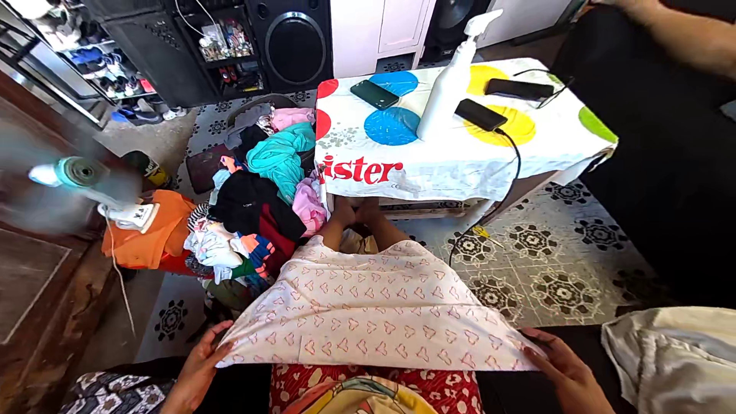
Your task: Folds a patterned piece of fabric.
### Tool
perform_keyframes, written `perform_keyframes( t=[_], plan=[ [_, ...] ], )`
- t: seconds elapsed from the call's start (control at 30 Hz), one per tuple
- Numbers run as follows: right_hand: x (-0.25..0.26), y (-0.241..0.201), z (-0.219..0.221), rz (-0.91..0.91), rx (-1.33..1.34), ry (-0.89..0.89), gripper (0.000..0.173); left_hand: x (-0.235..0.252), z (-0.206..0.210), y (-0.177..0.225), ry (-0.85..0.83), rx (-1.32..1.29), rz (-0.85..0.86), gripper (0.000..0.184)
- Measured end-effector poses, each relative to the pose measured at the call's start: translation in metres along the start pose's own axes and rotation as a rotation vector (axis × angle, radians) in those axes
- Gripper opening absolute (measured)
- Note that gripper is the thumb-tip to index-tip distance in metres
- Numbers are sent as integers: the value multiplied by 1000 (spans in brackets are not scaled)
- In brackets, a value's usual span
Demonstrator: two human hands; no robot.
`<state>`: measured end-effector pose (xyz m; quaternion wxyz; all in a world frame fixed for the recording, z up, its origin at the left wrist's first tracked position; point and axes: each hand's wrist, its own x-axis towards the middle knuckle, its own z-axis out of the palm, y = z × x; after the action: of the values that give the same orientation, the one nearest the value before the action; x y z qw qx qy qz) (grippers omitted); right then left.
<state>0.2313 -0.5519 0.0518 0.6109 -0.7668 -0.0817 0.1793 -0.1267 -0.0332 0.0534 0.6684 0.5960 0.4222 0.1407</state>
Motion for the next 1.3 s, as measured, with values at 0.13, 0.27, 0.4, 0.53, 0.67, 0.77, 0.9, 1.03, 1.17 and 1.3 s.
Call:
perform_keyframes(
  t=[0.13,0.27,0.4,0.53,0.67,0.77,0.9,1.03,1.17,1.3],
  plan=[
    [-15,-10,-12,14,57,-12,34,-14,-7,3,-27,-136,66,50],
    [-10,7,-17,96,-569,-178,47,-11,-13,-19,-153,398,-127,58],
    [-3,-6,33,-192,-788,-52,42,-4,20,-7,-4,659,58,44],
    [2,-27,112,-457,-690,-70,32,8,96,-6,74,470,435,26],
    [17,-42,197,-668,-636,-348,22,55,117,-33,194,338,94,34],
    [24,-66,261,-615,-551,-616,21,71,120,-34,193,169,-184,44],
    [42,-97,340,-363,-678,-846,41,69,121,-38,282,139,-204,39],
    [44,-108,386,-336,-813,-932,37,65,111,-44,529,150,48,25],
    [42,-85,391,-565,-518,-916,19,66,114,-47,639,-83,171,21],
    [51,-78,393,-481,-220,-1103,17,70,124,-53,585,-140,115,22]
  ],
)
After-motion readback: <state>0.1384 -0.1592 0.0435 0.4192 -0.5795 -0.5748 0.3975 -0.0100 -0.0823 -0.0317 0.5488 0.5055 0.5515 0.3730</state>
